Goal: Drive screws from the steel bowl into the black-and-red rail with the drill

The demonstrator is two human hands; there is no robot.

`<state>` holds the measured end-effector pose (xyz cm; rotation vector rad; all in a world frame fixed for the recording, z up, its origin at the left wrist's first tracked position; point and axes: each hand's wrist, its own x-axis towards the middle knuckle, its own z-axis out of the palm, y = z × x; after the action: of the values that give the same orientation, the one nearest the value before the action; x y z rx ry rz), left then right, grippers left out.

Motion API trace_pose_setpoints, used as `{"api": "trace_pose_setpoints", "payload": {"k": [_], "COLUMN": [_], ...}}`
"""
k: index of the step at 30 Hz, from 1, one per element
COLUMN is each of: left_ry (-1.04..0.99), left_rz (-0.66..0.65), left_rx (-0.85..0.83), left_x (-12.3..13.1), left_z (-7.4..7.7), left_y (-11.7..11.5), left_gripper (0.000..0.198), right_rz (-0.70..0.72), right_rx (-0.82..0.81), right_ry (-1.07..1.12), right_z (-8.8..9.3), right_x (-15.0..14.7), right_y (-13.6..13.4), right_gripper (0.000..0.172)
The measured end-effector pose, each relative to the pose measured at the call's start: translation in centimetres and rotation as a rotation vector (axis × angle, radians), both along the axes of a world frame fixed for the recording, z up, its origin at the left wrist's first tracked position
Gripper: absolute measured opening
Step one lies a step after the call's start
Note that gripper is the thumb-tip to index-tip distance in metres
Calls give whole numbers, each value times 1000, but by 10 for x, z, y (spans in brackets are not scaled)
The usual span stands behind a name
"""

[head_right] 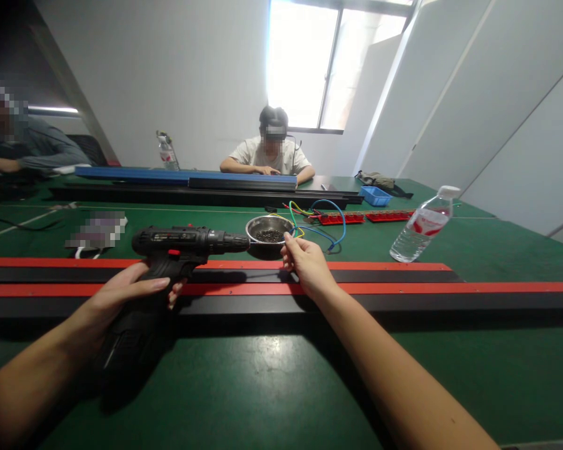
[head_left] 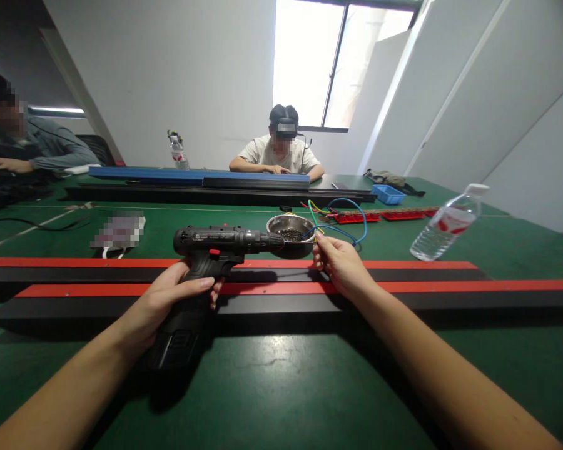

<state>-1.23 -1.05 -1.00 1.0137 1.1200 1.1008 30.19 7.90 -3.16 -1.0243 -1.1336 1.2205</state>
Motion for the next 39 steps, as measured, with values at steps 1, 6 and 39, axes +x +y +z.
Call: {"api": "trace_pose_setpoints", "payload": {"k": [1,6,39], "left_ry": [5,14,17], "left_rz": [-1,-29,6], "left_rx": [2,-4,-25], "left_x": [0,0,1], "left_z": [0,3,3], "left_y": [0,-2,-3], "left_gripper": [34,33,37], "right_rz": [-3,3,26], "right_rx": [0,7,33], "right_ry": [-6,-15,-16], "right_z": [0,-2,-6], "right_x": [0,1,1], "right_y": [0,1,2], "right_gripper": [59,58,58]}}
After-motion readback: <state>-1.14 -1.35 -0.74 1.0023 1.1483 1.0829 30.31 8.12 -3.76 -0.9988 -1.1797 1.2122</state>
